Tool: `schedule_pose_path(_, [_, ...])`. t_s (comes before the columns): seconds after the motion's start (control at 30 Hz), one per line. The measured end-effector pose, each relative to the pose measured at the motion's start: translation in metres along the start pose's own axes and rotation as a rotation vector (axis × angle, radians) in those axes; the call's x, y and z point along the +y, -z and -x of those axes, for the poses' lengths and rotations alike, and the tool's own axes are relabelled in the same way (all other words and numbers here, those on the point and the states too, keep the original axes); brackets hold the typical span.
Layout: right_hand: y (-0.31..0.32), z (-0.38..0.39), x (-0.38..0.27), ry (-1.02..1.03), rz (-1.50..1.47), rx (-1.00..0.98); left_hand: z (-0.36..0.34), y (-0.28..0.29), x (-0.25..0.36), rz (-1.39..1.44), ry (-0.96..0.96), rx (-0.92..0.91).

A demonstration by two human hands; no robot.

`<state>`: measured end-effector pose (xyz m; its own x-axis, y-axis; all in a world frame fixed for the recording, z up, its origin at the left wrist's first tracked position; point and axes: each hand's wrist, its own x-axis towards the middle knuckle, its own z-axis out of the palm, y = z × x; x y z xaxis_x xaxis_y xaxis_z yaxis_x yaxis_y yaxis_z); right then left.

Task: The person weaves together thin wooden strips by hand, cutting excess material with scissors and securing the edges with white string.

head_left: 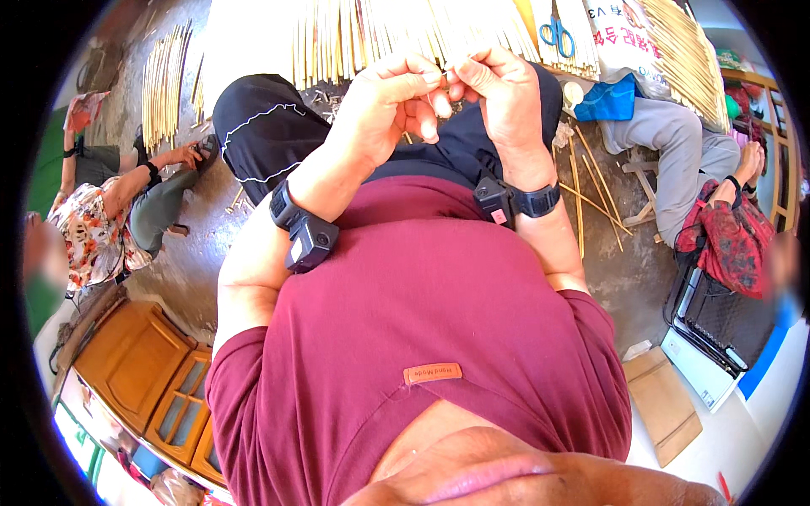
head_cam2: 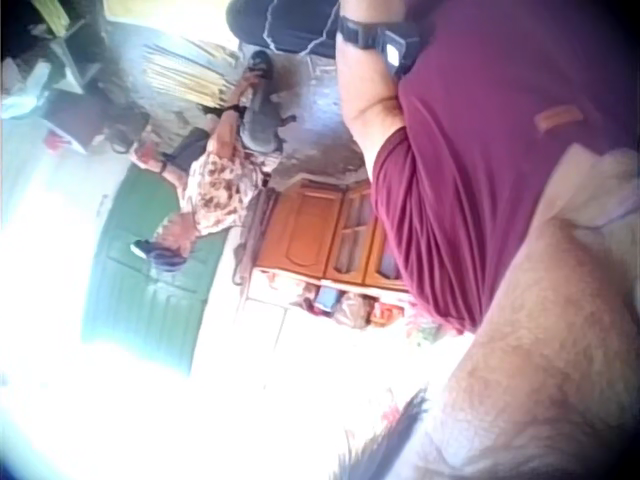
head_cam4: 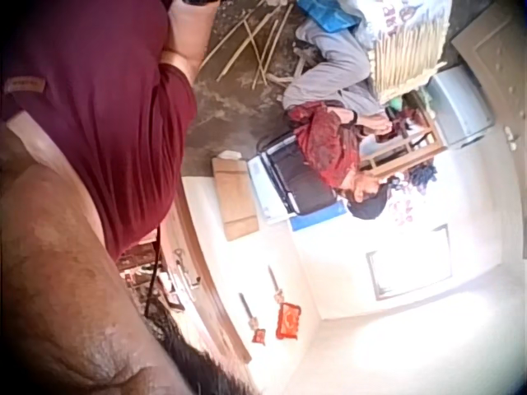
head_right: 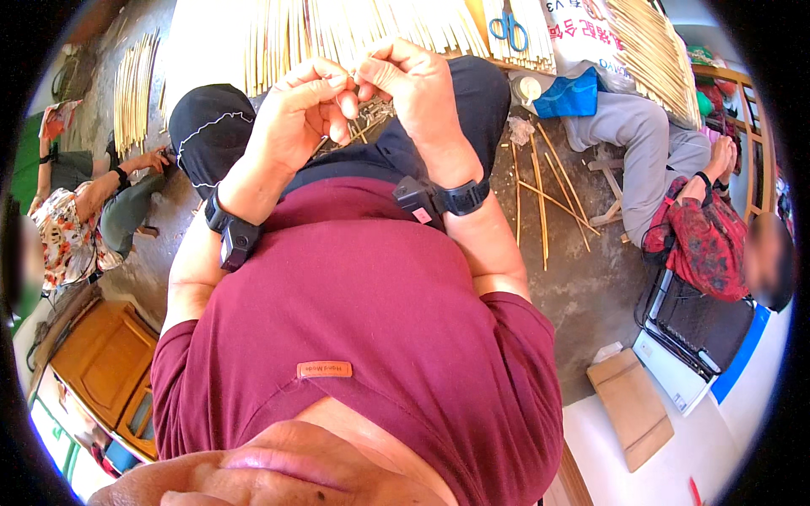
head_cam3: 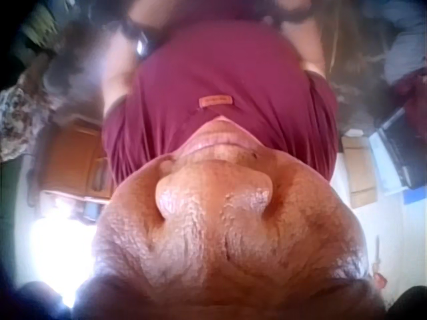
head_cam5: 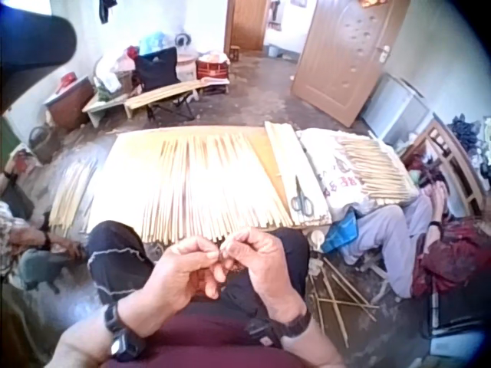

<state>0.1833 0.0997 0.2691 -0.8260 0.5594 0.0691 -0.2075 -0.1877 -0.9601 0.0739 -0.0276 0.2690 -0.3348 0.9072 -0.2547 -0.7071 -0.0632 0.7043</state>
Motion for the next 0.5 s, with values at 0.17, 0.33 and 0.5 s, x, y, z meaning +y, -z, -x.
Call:
schedule_pose_path(0.17, [0.001, -0.001, 0.0, -0.146, 0.036, -0.045, 0.0, -0.002, 0.0, -0.084, 0.03, 0.064])
schedule_pose_path(0.33, [-0.005, 0.006, 0.001, -0.062, 0.088, -0.092, -0.003, 0.003, -0.007, -0.109, 0.053, 0.116])
schedule_pose_path(0.5, [-0.008, 0.016, 0.005, 0.323, 0.007, 0.096, -0.002, 0.008, -0.002, -0.392, -0.055, 0.217])
